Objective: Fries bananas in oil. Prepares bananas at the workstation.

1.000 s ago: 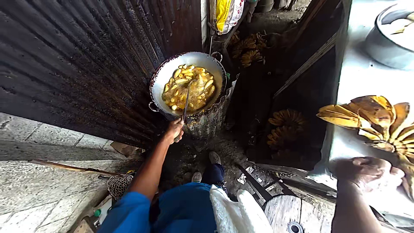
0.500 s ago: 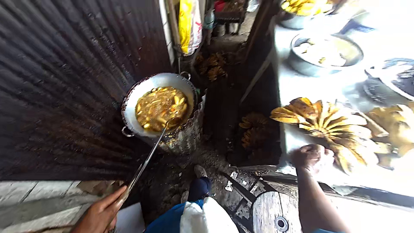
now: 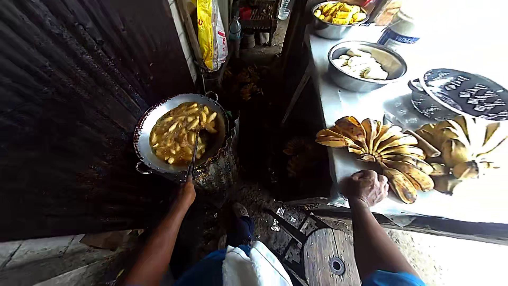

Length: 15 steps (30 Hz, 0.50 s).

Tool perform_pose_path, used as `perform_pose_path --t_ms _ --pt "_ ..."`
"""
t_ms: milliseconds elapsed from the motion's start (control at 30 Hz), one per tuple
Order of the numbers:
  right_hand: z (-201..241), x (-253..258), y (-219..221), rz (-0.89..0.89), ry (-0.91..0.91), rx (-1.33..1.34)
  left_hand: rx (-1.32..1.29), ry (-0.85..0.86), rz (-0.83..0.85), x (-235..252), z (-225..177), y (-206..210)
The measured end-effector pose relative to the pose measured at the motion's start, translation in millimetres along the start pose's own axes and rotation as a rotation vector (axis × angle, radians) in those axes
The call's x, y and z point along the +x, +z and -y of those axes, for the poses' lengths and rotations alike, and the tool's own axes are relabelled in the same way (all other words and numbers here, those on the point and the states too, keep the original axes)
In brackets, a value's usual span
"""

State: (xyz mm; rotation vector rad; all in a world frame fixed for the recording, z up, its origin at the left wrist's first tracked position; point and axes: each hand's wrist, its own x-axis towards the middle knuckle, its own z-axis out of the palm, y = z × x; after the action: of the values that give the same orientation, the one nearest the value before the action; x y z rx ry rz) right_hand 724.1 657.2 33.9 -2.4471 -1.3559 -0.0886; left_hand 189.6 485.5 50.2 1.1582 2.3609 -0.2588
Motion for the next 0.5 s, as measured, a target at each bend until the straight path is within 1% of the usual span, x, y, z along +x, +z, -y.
perform_pose_path --t_ms 100,200,267,367,433,500 --pt "-2.0 -1.8 4.1 0.007 -0.011 -0.006 -0.038 -0.059 -0.032 21.3 -8.0 -14.1" --pt "-5.9 1.4 6.7 0.001 -0.03 -0.004 -0.044 -0.119 -0.093 41.2 7.8 -19.8" --pt "-4.4 -0.3 3.7 0.019 -0.028 0.005 -0.04 -0.126 -0.123 42.1 28.4 -27.2" --pt "-3.2 -0.9 2.1 0.033 -0.028 0.013 -0.01 -0.127 -0.113 26.8 64.1 -36.1" --pt "-3.0 -1.6 0.4 0.038 -0.028 0.01 -0.038 -0.103 -0.097 9.5 97.2 -33.3" --pt "-4.9 -1.6 1.4 0.03 -0.031 0.008 -0.121 -0.067 -0.108 -15.2 133.4 -33.9"
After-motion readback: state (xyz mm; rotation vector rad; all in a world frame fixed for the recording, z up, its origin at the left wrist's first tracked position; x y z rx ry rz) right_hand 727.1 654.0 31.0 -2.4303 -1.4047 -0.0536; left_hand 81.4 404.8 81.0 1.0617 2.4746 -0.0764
